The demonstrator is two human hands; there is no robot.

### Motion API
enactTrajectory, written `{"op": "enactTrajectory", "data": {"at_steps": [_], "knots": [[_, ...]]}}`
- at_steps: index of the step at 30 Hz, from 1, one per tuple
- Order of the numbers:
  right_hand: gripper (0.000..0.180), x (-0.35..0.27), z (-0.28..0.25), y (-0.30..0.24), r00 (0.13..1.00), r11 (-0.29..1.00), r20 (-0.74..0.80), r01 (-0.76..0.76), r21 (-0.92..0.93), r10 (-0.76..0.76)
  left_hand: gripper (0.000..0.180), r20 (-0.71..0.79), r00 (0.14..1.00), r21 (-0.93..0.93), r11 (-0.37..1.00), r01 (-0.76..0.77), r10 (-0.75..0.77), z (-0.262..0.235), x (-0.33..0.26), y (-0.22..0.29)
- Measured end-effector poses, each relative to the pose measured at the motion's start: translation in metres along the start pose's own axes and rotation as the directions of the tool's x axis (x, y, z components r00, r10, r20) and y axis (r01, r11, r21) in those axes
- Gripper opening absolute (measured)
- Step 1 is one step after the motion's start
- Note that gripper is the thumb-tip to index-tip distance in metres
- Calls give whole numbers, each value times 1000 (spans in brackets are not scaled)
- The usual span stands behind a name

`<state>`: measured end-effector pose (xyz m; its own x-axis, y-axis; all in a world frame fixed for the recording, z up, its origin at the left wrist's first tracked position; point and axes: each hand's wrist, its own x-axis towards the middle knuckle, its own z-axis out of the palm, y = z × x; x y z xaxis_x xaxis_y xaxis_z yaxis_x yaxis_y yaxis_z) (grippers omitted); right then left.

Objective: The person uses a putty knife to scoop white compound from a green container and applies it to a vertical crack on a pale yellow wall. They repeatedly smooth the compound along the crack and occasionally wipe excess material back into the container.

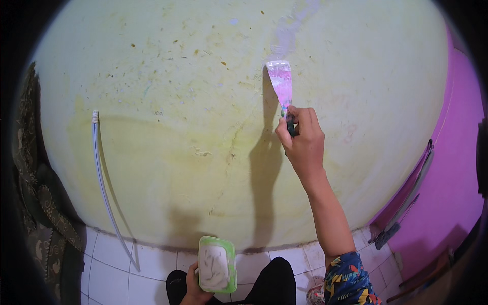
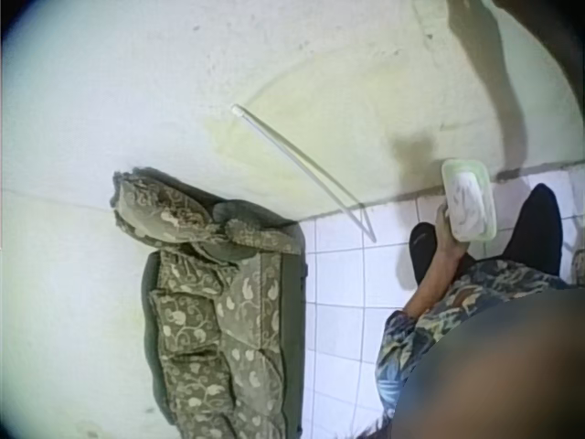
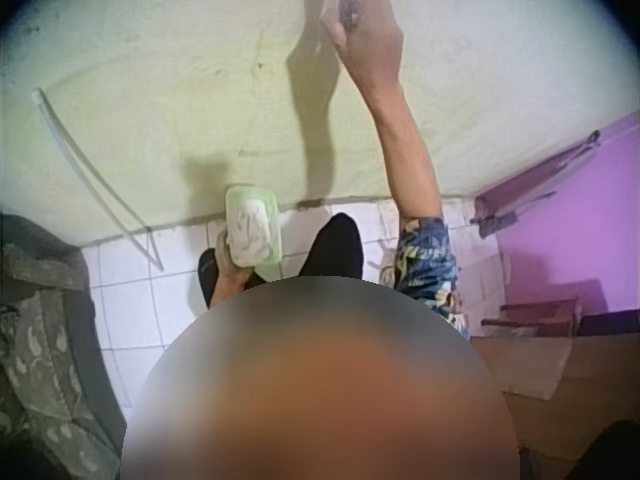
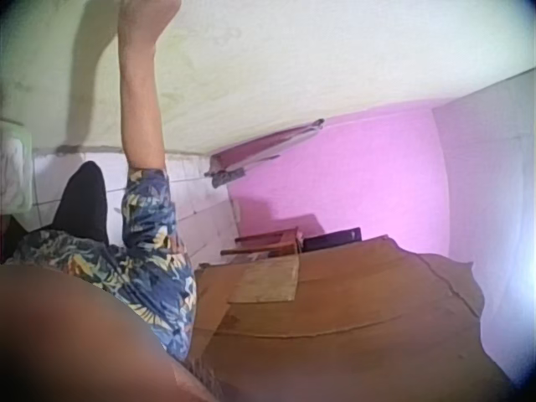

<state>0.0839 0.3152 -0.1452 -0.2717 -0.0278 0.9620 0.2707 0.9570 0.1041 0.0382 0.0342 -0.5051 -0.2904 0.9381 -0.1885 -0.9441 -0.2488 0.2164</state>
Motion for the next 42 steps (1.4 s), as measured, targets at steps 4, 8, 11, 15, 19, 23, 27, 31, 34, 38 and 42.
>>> {"op": "enactTrajectory", "data": {"at_steps": [4, 8, 11, 15, 19, 23, 27, 31, 34, 38, 42], "knots": [[26, -30, 7, 6, 998, 998, 58, 20, -53, -17, 60, 18, 999, -65, 997, 31, -30, -3, -1, 1], [28, -68, 14, 6, 996, 998, 83, -32, 50, 28, 60, 2, 1000, -67, 998, 10, -10, -3, -5, 2], [29, -43, 20, 9, 998, 998, 25, 57, -1, -57, 61, -3, 1000, -8, 1000, -25, 25, -8, 0, 4], [31, -30, 25, 15, 999, 998, 11, 43, -41, -43, 64, 59, 998, -10, 999, -36, 36, 1, 7, 9], [31, -91, 21, -2, 986, 995, 166, -43, 89, 27, 65, 83, 988, -122, 985, -120, 131, 17, 1, 25], [27, -141, -35, -39, 903, 920, 410, -265, 290, 131, 63, 61, 981, -177, 969, -172, 185, 24, 12, 35], [25, -149, -79, -89, 742, 904, 670, -297, 307, 16, 63, 96, 974, -116, 974, -193, 204, 31, 13, 47], [21, -153, -87, -120, 480, 882, 877, -402, 245, -25, 61, 82, 964, -123, 962, -242, 253, 30, 12, 47], [19, -148, -85, -130, 338, 886, 941, -431, 169, -15, 60, 106, 960, -127, 961, -246, 259, 23, 18, 46], [16, -146, -78, -130, 326, 933, 944, -320, 166, -56, 57, 38, 964, -28, 965, -262, 263, 23, 22, 45], [16, -145, -70, -138, 258, 935, 961, -307, 180, -100, 59, 23, 965, 38, 965, -261, 260, 14, 26, 43]]}}
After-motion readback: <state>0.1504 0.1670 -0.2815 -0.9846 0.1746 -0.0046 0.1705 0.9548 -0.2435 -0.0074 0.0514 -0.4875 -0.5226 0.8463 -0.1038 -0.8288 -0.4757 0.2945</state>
